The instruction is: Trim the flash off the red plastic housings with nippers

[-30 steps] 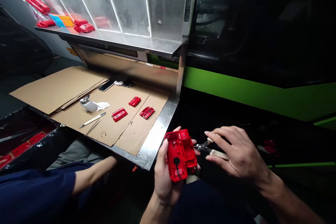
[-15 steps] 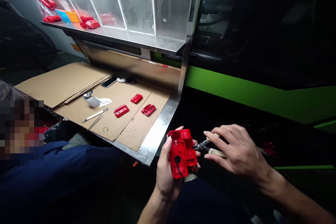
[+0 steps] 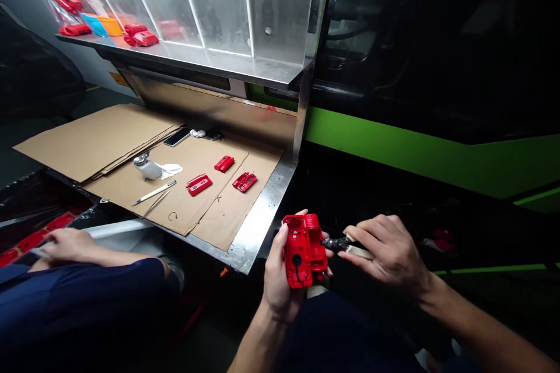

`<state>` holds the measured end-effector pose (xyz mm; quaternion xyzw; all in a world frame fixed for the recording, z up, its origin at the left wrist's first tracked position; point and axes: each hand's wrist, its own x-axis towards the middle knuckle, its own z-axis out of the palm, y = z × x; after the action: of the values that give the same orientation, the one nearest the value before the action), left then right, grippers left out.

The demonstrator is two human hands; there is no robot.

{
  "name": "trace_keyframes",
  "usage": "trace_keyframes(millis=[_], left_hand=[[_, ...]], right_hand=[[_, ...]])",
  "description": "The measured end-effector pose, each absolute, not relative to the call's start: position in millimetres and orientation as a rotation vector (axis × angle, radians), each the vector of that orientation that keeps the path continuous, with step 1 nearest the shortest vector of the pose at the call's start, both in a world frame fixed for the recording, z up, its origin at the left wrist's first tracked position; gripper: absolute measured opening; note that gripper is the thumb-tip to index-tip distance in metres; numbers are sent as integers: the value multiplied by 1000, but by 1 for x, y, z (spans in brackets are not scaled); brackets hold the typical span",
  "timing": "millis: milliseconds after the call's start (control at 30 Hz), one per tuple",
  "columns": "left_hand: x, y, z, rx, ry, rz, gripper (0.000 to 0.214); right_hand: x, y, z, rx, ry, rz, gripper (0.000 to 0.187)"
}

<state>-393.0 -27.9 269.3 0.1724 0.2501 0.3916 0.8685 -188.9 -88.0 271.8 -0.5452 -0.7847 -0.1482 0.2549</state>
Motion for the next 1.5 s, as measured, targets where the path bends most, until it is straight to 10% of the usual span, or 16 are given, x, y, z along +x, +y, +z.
trace_keyframes(millis=[233,1500], left_hand=[[-397,-27,275,345,512,834,55],[-379,-51,241,1045,777,1067,51]], right_hand=[[-197,-97,247,-1539,-1378,589,36],[-261,-74,257,-1766,-1350,278,9]])
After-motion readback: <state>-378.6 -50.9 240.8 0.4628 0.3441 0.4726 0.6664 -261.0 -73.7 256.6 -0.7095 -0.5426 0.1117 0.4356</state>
